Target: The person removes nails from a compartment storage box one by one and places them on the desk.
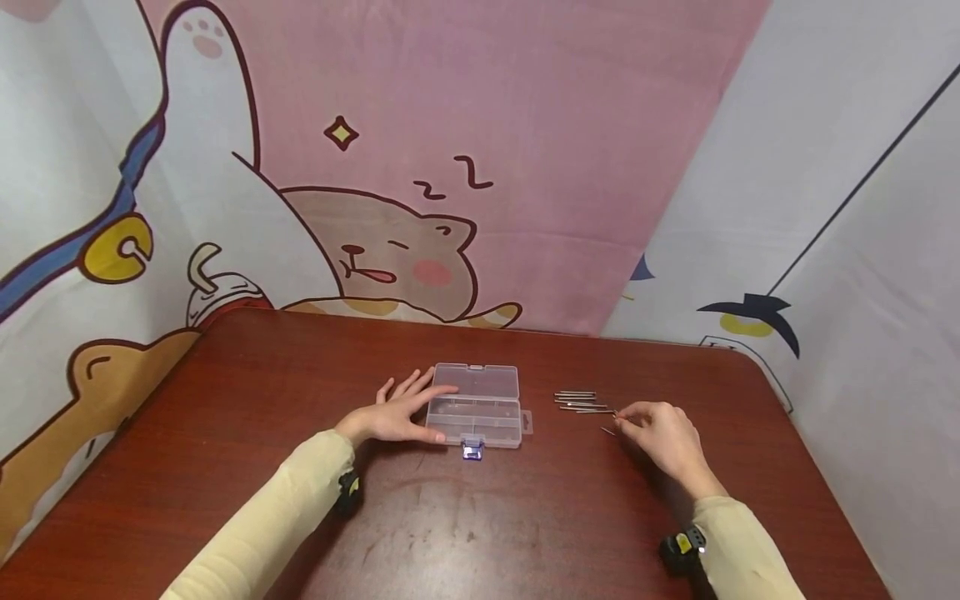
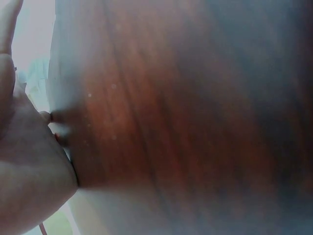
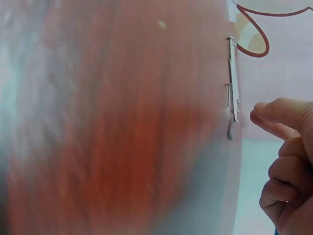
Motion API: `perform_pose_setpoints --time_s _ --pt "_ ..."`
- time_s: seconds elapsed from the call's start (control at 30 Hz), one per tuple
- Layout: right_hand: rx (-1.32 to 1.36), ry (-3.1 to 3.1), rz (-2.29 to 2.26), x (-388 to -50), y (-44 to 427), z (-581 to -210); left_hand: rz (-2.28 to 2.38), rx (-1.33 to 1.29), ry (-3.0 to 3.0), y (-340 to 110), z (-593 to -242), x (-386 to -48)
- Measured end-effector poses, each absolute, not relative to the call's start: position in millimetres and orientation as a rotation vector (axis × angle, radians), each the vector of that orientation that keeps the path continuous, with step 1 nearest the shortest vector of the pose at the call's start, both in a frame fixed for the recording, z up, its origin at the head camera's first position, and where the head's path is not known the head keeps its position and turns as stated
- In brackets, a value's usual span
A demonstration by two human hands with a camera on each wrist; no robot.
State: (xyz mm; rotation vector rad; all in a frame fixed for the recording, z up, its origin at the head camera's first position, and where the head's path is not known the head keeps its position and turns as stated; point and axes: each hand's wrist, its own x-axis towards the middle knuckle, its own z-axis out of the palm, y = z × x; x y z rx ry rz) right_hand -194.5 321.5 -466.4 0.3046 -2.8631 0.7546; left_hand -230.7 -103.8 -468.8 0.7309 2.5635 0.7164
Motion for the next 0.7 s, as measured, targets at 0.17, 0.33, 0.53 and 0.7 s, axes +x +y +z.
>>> perform_pose_setpoints --time_s 0.17,0.33,0.53,0.7 --pt "0.289 -2.872 0.722 -191.8 334.2 -459.6 0.751 0.741 2.593 -104.7 -472.5 -230.3" --pt "0.329 -2.966 0.616 -188.4 348.8 -452.7 0.832 0.775 2.610 -105.5 -475.4 -230.0" --pt "0.377 -3.022 0.564 -185.6 362.2 -446.4 0.842 0.805 2.629 -107.9 -473.2 -227.5" --pt "0.511 -2.896 0.549 -183.8 369.1 -445.4 0.849 0.826 2.637 -113.7 -471.0 -223.2"
